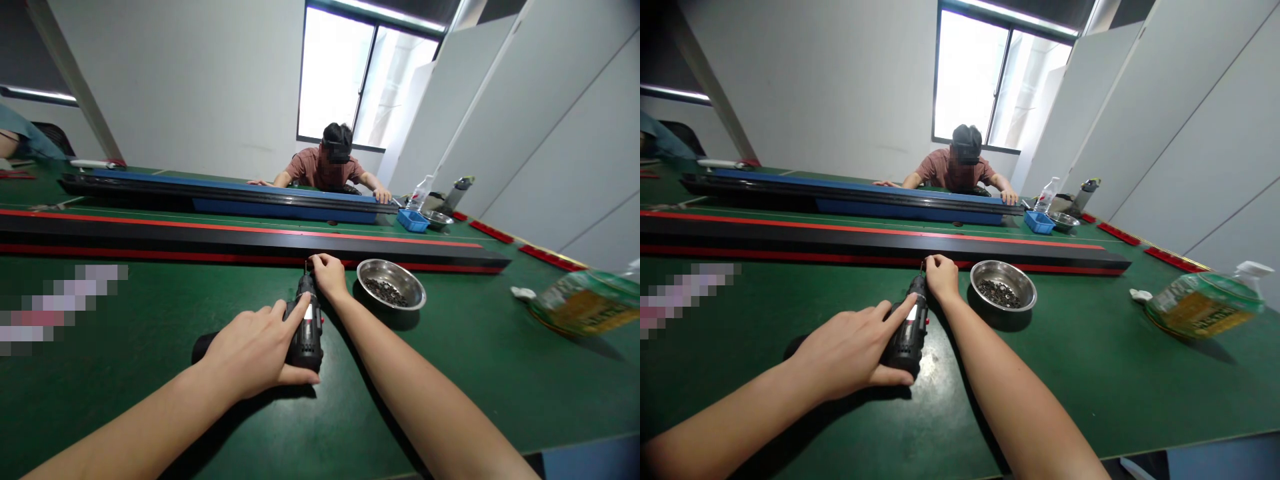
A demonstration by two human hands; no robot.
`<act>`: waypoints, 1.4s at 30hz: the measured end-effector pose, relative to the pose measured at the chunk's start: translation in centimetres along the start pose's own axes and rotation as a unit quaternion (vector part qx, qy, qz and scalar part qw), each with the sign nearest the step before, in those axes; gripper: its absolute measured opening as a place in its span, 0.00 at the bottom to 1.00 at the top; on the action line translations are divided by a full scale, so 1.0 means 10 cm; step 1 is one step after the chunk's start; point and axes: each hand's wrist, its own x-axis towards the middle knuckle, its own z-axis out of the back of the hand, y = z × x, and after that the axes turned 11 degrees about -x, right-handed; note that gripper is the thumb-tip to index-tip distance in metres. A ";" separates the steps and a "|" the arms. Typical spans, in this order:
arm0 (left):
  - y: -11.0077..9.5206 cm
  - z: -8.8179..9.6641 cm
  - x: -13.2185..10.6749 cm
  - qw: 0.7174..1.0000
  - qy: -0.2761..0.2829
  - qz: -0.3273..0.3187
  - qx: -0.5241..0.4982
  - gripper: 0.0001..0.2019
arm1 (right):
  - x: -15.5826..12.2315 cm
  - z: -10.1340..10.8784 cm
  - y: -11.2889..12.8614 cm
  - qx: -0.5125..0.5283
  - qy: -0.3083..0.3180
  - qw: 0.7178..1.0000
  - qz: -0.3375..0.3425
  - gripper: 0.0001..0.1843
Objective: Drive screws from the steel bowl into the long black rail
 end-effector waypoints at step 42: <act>-0.06 0.02 -0.10 0.999 0.020 0.005 -0.028 0.54 | -0.09 1.49 -0.23 -0.343 0.214 0.910 -0.090 0.17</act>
